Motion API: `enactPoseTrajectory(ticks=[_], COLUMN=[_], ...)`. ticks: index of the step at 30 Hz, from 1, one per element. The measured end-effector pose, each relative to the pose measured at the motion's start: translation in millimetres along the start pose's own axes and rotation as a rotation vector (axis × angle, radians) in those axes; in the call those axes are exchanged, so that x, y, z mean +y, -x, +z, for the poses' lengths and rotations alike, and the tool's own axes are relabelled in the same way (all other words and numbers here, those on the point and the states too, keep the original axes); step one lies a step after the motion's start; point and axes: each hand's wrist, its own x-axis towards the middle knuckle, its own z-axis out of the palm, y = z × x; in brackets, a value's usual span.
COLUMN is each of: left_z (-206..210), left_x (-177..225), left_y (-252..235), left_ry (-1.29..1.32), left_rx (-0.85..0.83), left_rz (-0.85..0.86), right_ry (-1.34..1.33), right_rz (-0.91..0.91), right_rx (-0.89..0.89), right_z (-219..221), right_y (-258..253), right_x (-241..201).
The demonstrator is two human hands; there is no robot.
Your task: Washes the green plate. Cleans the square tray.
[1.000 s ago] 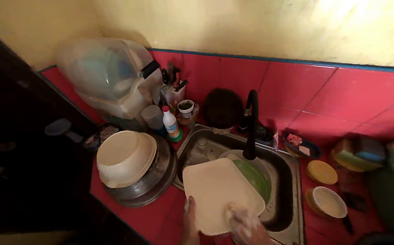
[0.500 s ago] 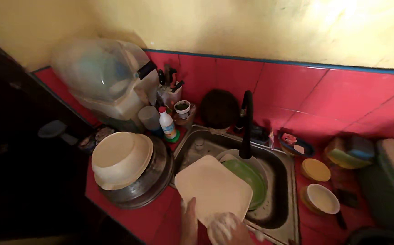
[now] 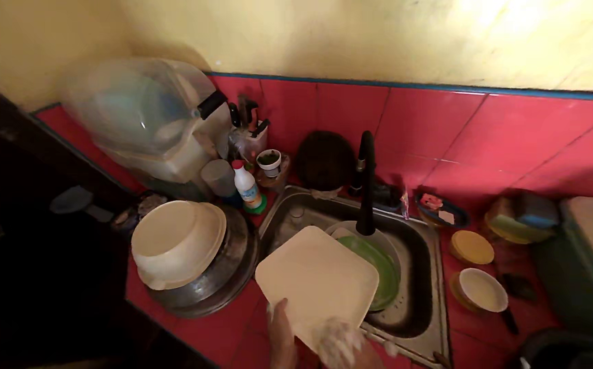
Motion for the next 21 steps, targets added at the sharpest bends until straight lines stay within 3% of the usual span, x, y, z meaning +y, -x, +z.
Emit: enactPoseTrajectory(ticks=[5, 7, 11, 15, 19, 21], left_z=[-27.0, -28.3, -14.3, 2.3, -13.3, -29.5], left_x=[14.3, 18.5, 7.6, -9.5, 0.3, 12.4], left_y=[-19.4, -20.9, 8.6, 28.8, 9.8, 0.9], left_ry=[-0.035, 0.059, 0.031, -0.02, -0.008, -0.026], left_rx=[-0.227, -0.352, -0.528, -0.27, -0.076, -0.04], left_rz=[-0.059, -0.107, 0.015, 0.048, 0.092, 0.126], right_ry=[0.185, 0.166, 0.216, 0.161, -0.001, 0.021], right_rz=[-0.017, -0.025, 0.01, 0.122, -0.159, -0.069], right_rx=[-0.045, -0.039, 0.08, -0.016, -0.127, -0.21], right_z=[-19.5, -29.4, -24.2, -8.6, -4.9, -8.2], right_y=[11.7, 0.4, -33.6, -42.9, -23.4, -13.4], right_x=[95.0, 87.9, 22.8, -27.9, 29.2, 65.6])
